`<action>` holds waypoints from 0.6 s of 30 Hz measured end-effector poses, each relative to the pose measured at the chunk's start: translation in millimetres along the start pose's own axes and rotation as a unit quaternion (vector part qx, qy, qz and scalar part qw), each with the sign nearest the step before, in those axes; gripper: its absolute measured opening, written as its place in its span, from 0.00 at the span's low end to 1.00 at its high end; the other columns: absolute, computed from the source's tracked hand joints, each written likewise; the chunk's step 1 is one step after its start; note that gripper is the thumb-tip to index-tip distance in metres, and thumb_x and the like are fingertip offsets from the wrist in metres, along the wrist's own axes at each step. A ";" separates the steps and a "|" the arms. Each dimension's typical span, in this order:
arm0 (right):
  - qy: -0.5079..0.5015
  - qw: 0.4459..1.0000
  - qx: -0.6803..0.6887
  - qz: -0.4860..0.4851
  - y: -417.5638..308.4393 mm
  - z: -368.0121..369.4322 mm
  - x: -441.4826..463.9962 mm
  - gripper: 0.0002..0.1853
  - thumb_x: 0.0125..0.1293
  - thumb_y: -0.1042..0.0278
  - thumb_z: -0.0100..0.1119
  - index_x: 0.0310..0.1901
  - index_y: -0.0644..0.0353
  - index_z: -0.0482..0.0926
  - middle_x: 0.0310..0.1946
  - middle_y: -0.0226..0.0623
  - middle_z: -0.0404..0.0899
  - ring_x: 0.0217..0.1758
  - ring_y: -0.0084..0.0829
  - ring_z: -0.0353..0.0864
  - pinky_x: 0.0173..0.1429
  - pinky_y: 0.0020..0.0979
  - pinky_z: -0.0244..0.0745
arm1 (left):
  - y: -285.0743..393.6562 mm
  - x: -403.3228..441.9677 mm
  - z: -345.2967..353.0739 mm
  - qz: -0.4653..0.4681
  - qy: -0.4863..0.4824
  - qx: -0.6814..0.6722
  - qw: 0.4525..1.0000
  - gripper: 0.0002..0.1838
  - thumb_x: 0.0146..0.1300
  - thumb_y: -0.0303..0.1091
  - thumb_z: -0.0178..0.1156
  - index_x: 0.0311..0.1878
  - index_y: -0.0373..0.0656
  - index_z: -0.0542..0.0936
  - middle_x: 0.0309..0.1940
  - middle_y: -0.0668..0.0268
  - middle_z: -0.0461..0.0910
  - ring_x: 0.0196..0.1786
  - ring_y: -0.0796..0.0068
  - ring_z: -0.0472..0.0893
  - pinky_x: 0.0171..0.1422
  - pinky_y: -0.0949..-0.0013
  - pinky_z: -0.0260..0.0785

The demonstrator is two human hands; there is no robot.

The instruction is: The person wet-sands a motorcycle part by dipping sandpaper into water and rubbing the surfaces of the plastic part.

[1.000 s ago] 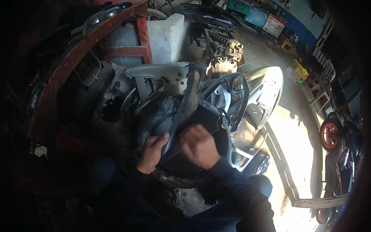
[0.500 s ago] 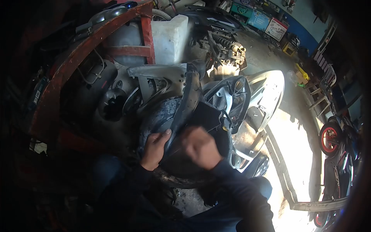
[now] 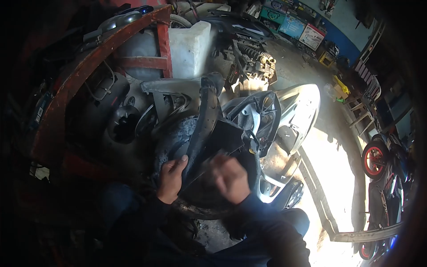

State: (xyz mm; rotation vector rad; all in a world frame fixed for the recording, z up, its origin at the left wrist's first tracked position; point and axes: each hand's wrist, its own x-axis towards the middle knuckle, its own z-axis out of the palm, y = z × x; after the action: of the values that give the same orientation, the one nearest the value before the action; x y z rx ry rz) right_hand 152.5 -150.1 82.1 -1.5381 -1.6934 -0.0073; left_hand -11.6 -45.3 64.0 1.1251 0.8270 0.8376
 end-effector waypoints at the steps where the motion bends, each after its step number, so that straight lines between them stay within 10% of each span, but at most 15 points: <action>1: 0.025 0.999 -0.025 0.039 20.7 -5.8 6.2 0.11 0.65 0.74 0.57 0.47 0.68 0.81 0.47 0.49 0.79 0.50 0.49 0.80 0.56 0.41 0.75 | 2.4 1.5 -1.7 0.002 -0.010 0.009 1.000 0.22 0.74 0.45 0.56 0.32 0.34 0.80 0.25 0.79 0.72 0.34 0.89 0.67 0.41 0.76 0.63; 4: 0.047 0.989 0.049 0.133 7.6 7.9 -6.8 0.12 0.64 0.74 0.57 0.48 0.68 0.81 0.48 0.51 0.79 0.52 0.49 0.79 0.57 0.40 0.75 | -6.7 7.6 -3.9 -0.003 -0.038 0.030 0.999 0.21 0.74 0.44 0.55 0.33 0.34 0.80 0.26 0.79 0.72 0.34 0.89 0.67 0.42 0.75 0.63; 7: -0.030 0.998 -0.020 -0.046 -9.5 -0.7 -3.0 0.12 0.65 0.74 0.57 0.48 0.67 0.81 0.50 0.50 0.79 0.56 0.48 0.79 0.61 0.40 0.74 | -4.7 1.8 -0.2 0.008 -0.015 -0.002 1.000 0.22 0.74 0.45 0.55 0.30 0.35 0.78 0.23 0.79 0.69 0.32 0.89 0.64 0.39 0.75 0.61; 10: 0.059 0.988 -0.059 0.132 35.3 -18.1 7.5 0.11 0.70 0.74 0.54 0.48 0.68 0.82 0.51 0.48 0.79 0.56 0.45 0.80 0.61 0.35 0.73 | -10.6 9.4 -7.7 0.039 -0.019 0.023 0.999 0.24 0.74 0.46 0.55 0.25 0.38 0.74 0.21 0.79 0.64 0.30 0.88 0.60 0.35 0.74 0.57; 18: 0.019 0.986 -0.141 0.091 9.2 -34.3 9.1 0.23 0.60 0.80 0.60 0.59 0.59 0.77 0.29 0.43 0.77 0.31 0.42 0.78 0.37 0.40 0.73 | -16.5 14.0 -26.9 0.075 0.002 0.032 0.997 0.25 0.75 0.46 0.55 0.23 0.39 0.70 0.19 0.79 0.60 0.28 0.88 0.57 0.31 0.73 0.52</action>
State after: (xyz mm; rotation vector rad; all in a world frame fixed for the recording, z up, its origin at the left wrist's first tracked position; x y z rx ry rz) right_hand 179.9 -157.9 105.1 -1.8863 -1.5654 -0.1878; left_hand -26.8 -25.3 40.3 1.2541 0.7854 0.9428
